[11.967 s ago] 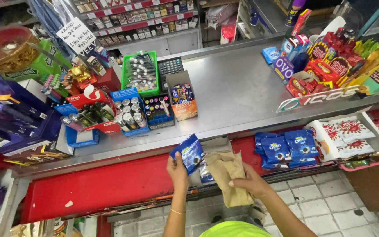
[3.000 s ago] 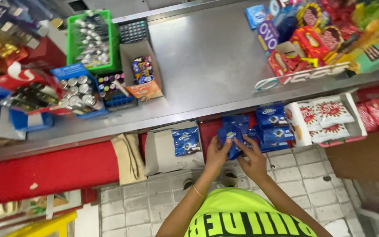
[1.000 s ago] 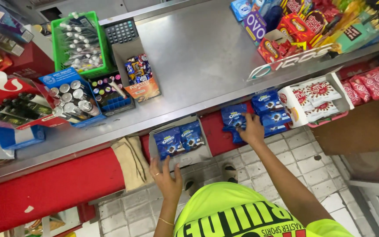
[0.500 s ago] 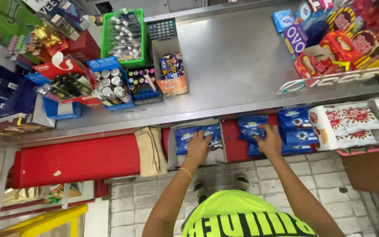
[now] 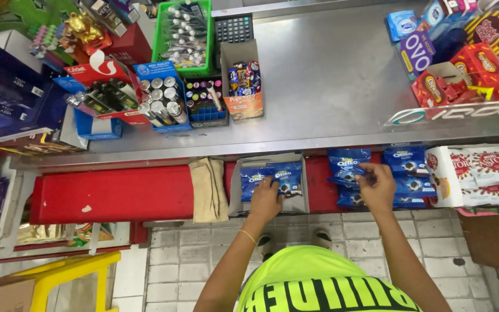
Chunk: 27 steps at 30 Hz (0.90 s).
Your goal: Cleaning Oreo snack packs with a cloth and organizing them into a display tray on a store counter.
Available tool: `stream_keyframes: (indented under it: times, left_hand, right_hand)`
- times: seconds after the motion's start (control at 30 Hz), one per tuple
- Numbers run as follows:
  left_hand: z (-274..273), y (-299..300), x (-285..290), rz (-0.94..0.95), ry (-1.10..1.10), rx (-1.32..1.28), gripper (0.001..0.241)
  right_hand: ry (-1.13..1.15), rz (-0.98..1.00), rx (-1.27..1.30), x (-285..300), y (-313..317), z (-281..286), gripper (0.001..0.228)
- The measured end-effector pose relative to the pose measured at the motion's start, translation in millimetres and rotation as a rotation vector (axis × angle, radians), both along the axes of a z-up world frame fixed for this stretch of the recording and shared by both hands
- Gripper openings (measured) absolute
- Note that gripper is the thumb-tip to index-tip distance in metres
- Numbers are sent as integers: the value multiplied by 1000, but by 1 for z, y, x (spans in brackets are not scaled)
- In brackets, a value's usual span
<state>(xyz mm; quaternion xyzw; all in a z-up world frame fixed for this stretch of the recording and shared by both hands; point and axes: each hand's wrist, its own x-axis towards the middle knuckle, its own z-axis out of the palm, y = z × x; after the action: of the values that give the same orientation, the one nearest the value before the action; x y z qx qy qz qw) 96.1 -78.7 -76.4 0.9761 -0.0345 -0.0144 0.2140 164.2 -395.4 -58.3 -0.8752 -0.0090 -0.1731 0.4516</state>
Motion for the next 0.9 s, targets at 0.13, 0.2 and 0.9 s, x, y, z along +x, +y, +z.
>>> stream_keyframes:
  times: [0.13,0.2,0.9]
  left_hand:
    - [-1,9,13,-31,67,163,59]
    - [-12,8,19,-55,61,199,61]
    - [14,28,-20,136,488,-68,43]
  right_hand:
    - [-28,-21,43,-1,10,18,38]
    - [-17,-20,59,-6,13,21,38]
    - [344,242,591,-38,115,81,34]
